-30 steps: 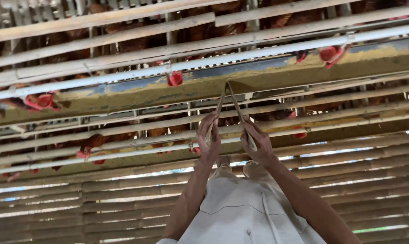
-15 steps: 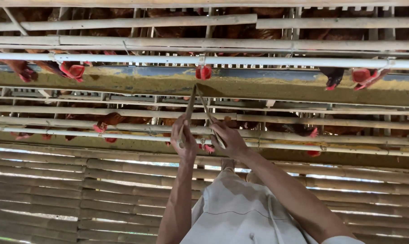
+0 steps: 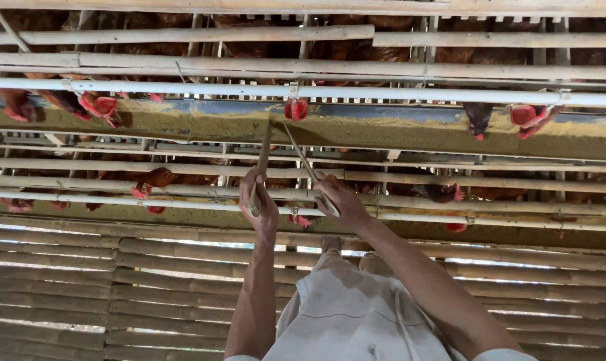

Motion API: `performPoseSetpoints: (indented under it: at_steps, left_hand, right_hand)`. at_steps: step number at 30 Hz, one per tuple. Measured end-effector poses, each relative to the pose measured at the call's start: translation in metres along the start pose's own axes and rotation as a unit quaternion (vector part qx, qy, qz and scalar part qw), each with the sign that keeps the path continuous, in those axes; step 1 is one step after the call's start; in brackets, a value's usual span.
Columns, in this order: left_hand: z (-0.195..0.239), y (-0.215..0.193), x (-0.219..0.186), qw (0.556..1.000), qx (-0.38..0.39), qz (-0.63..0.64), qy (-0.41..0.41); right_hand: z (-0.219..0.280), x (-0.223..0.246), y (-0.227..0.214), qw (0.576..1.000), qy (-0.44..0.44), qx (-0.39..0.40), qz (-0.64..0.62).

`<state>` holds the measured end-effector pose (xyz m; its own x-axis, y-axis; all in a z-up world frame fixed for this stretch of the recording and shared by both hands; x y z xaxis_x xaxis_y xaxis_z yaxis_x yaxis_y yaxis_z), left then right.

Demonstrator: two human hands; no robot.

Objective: Using wooden sticks to scrape and level feed in a long trough within a chicken coop.

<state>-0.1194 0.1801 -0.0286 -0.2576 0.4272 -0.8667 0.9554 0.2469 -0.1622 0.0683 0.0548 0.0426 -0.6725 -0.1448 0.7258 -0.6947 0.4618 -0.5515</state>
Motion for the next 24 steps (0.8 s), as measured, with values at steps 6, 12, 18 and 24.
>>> performPoseSetpoints:
  at_steps: [6, 12, 18, 24]
  left_hand:
    - [0.036, 0.030, -0.011, 0.999, 0.039, 0.025, 0.021]
    - [0.078, 0.059, -0.038, 0.988, 0.110, 0.108, 0.000]
    - [0.057, 0.058, -0.107, 0.981, 0.146, 0.125, 0.009]
    - [0.039, 0.038, -0.014, 0.991, 0.104, 0.031, 0.078]
  right_hand:
    - [0.043, -0.046, -0.026, 0.994, 0.066, -0.072, 0.045]
    - [0.082, -0.060, -0.074, 0.980, 0.156, -0.103, 0.074]
    - [0.088, -0.072, -0.056, 0.975, 0.140, -0.138, 0.102]
    - [0.046, -0.031, -0.060, 0.981, 0.142, -0.134, -0.012]
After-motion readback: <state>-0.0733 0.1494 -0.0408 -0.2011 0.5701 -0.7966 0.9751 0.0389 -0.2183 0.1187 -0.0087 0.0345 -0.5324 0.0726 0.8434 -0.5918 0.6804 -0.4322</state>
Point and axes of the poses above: each hand's wrist, its own z-axis away from the middle knuckle, its own y-axis out of the palm, x = y × z, the point moved 10 cm from there along -z, towards the middle knuckle, and after that the axes turned 12 degrees about -x, right-handed, at the moved point
